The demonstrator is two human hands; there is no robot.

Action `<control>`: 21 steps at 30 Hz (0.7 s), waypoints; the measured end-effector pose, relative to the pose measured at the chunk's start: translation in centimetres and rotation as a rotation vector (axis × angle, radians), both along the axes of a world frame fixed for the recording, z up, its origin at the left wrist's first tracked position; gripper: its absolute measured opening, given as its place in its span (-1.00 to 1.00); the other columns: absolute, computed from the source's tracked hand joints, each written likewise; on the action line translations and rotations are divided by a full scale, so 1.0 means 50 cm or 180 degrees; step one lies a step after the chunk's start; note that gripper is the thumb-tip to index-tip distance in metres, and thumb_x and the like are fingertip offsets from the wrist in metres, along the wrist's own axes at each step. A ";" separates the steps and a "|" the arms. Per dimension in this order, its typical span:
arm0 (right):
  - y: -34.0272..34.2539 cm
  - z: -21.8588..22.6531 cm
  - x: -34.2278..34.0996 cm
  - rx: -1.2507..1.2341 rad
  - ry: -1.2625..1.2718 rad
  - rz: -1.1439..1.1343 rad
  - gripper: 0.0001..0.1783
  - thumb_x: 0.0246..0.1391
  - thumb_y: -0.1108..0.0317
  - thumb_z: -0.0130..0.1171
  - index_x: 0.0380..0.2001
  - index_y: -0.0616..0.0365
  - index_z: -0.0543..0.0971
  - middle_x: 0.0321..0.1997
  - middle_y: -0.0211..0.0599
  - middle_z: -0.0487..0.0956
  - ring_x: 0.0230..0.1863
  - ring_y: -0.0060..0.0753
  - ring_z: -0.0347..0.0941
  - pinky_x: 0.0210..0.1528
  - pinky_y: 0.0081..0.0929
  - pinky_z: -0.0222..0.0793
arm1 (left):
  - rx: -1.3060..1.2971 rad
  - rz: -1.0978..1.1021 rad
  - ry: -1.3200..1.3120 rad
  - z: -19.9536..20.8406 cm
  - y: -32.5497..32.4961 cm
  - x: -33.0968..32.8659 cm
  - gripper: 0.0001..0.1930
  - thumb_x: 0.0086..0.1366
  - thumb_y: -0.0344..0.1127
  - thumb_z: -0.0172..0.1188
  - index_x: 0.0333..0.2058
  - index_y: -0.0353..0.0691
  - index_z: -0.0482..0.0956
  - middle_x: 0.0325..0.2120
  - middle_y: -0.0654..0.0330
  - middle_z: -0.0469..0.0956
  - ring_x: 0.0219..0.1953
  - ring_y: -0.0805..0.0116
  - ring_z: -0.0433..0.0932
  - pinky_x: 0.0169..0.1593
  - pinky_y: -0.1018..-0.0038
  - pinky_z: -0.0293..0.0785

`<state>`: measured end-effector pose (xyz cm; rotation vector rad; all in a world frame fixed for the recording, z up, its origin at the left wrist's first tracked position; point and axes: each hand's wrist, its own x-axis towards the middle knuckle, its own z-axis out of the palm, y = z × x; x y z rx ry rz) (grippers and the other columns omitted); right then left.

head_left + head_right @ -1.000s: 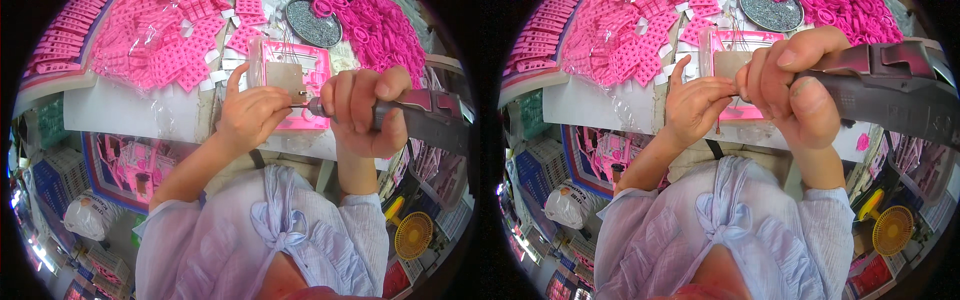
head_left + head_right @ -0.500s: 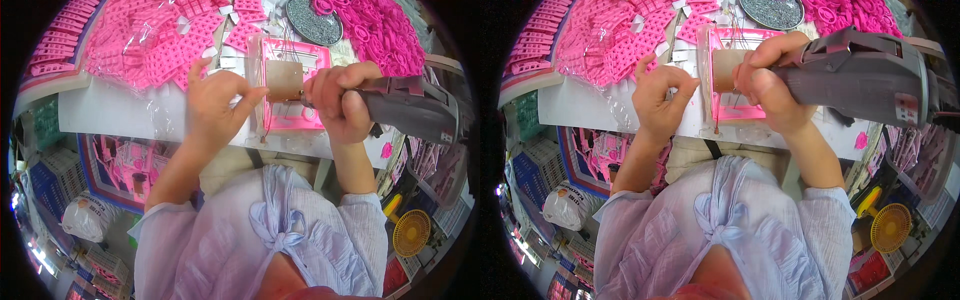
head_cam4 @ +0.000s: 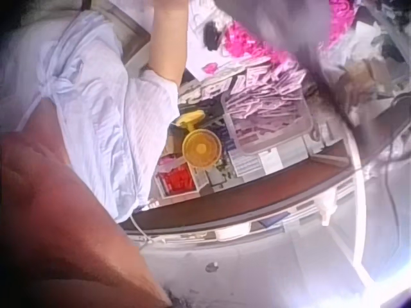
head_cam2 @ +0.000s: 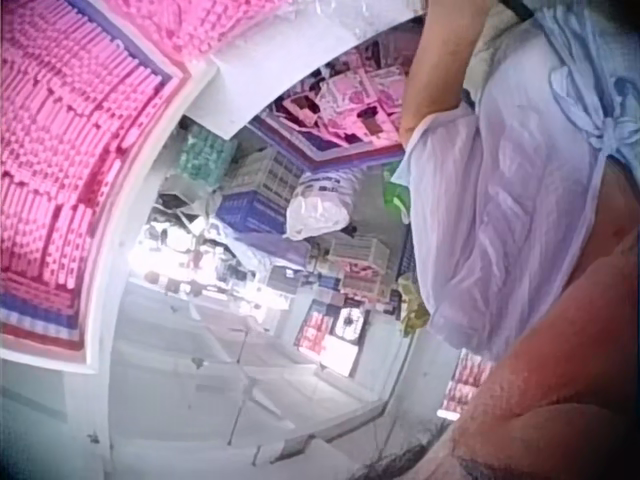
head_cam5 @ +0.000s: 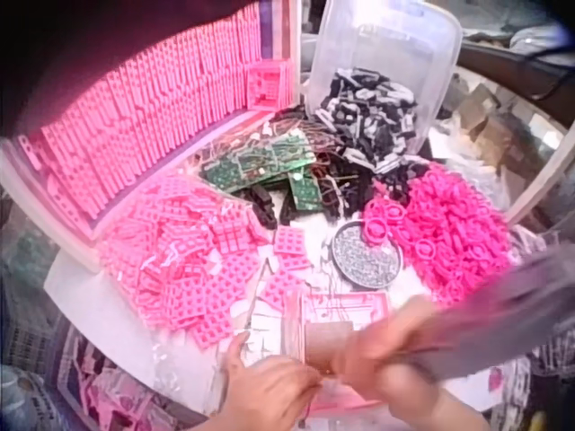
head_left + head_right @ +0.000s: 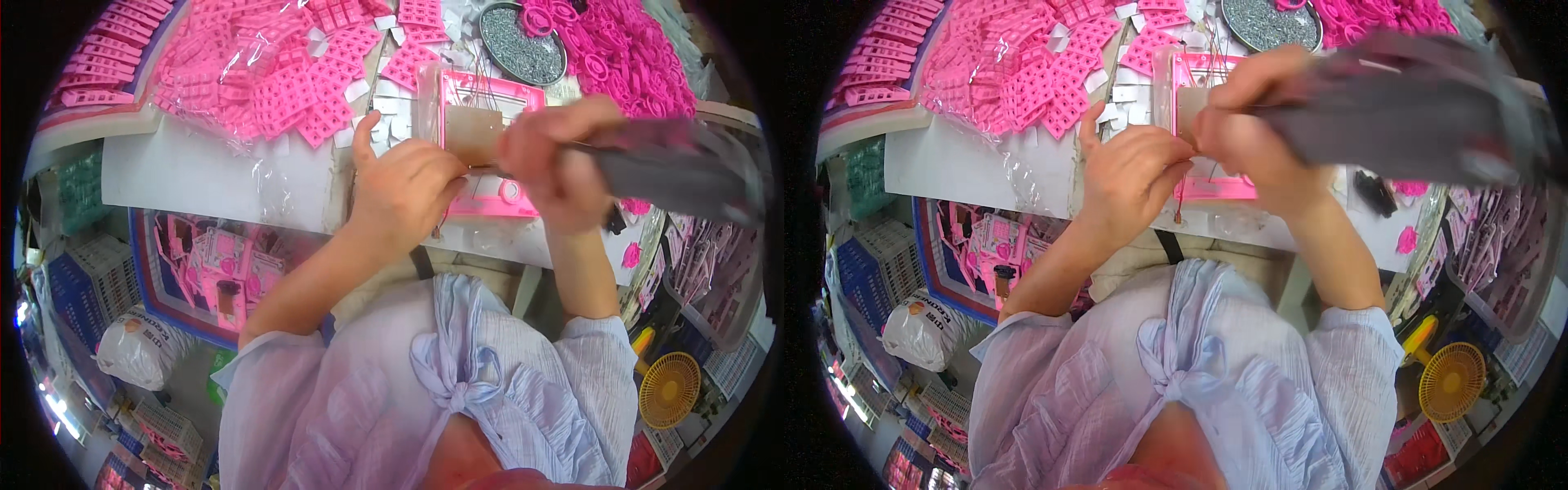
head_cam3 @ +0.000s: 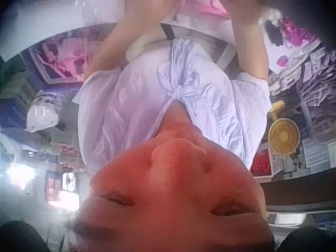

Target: Assembling a pink plastic toy piggy bank by installing internal electronic components and screwing the backplate into place.

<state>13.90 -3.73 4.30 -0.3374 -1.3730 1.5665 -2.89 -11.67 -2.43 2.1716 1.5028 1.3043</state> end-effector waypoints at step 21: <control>0.081 -0.048 -0.052 0.0322 0.0131 0.0301 -0.89 0.30 0.42 0.04 -0.14 0.13 0.41 -0.67 -0.45 0.26 -0.64 -0.55 0.15 -0.50 -0.40 0.19 | -0.0289 0.0151 0.0155 0.014 -0.030 -0.013 -0.81 0.03 -0.27 0.47 -0.36 -0.01 0.67 -0.40 0.39 0.53 -0.23 0.36 0.49 0.06 0.16 0.11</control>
